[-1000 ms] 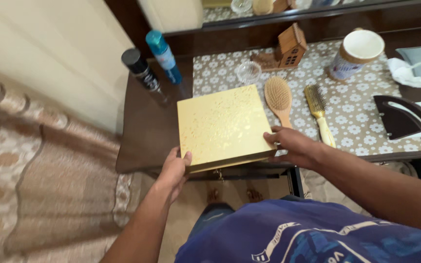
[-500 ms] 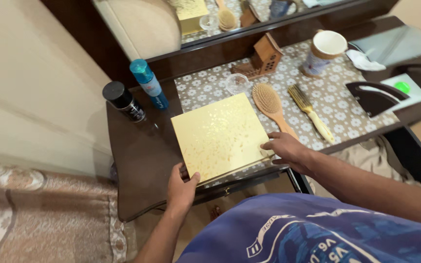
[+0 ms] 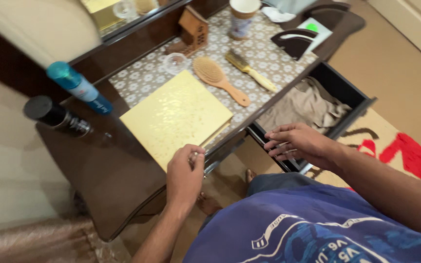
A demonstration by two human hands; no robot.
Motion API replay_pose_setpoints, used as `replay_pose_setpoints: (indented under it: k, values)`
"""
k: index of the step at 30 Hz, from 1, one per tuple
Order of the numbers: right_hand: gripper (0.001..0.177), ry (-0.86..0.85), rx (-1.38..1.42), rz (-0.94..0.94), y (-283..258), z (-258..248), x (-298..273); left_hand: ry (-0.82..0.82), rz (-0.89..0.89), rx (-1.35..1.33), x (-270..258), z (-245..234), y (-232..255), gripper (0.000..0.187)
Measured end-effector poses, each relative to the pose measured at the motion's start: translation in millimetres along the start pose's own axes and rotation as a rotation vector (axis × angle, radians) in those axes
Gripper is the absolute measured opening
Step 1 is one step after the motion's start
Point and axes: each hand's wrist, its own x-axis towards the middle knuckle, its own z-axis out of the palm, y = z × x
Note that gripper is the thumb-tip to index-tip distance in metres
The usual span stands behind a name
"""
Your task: The person removes a framed item and a box from a dresser drawer, then wipes the interior of the drawer with a cloth. The person places the items on the dresser top and continues cleaning the drawer surface.
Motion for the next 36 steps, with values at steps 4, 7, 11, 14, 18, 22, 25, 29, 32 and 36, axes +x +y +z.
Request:
replay_pose_setpoints:
  k: [4,7,11,14,18,22,25,29,32,36]
  values:
    - [0.034,0.06,0.02,0.035,21.2,-13.5,-21.7,-0.143,0.113,-0.064,1.0,28.7,20.4,0.011]
    - [0.033,0.06,0.055,0.025,39.1,-25.8,-30.5,-0.228,0.168,-0.077,-3.9,51.8,34.2,0.011]
    - [0.031,0.051,0.102,-0.026,61.8,-52.1,-39.2,-0.288,0.253,-0.102,-16.1,80.4,52.1,0.012]
    - [0.028,0.081,0.14,-0.02,80.1,-80.5,-48.8,-0.334,0.236,-0.077,-29.1,105.5,65.2,0.013]
    - [0.029,0.113,0.151,-0.017,107.5,-128.9,-76.1,-0.362,0.194,-0.025,-52.5,146.7,86.0,0.013]
    - [0.02,-0.033,0.154,-0.09,133.9,-185.1,-119.0,-0.372,0.206,-0.01,-77.8,191.6,109.7,0.014]
    - [0.034,-0.441,0.172,-0.203,158.5,-238.1,-171.5,-0.365,0.177,-0.012,-95.6,221.7,127.9,0.013]
    - [0.031,-0.834,0.24,-0.242,190.1,-293.8,-239.5,-0.395,0.144,-0.026,-118.8,252.6,148.5,0.013]
    - [0.025,-0.832,0.228,-0.185,198.5,-319.3,-255.7,-0.427,0.121,0.041,-126.6,268.0,161.2,0.013]
    - [0.025,-0.824,0.224,-0.126,200.3,-335.4,-250.4,-0.444,0.151,0.027,-119.1,286.2,171.7,0.012]
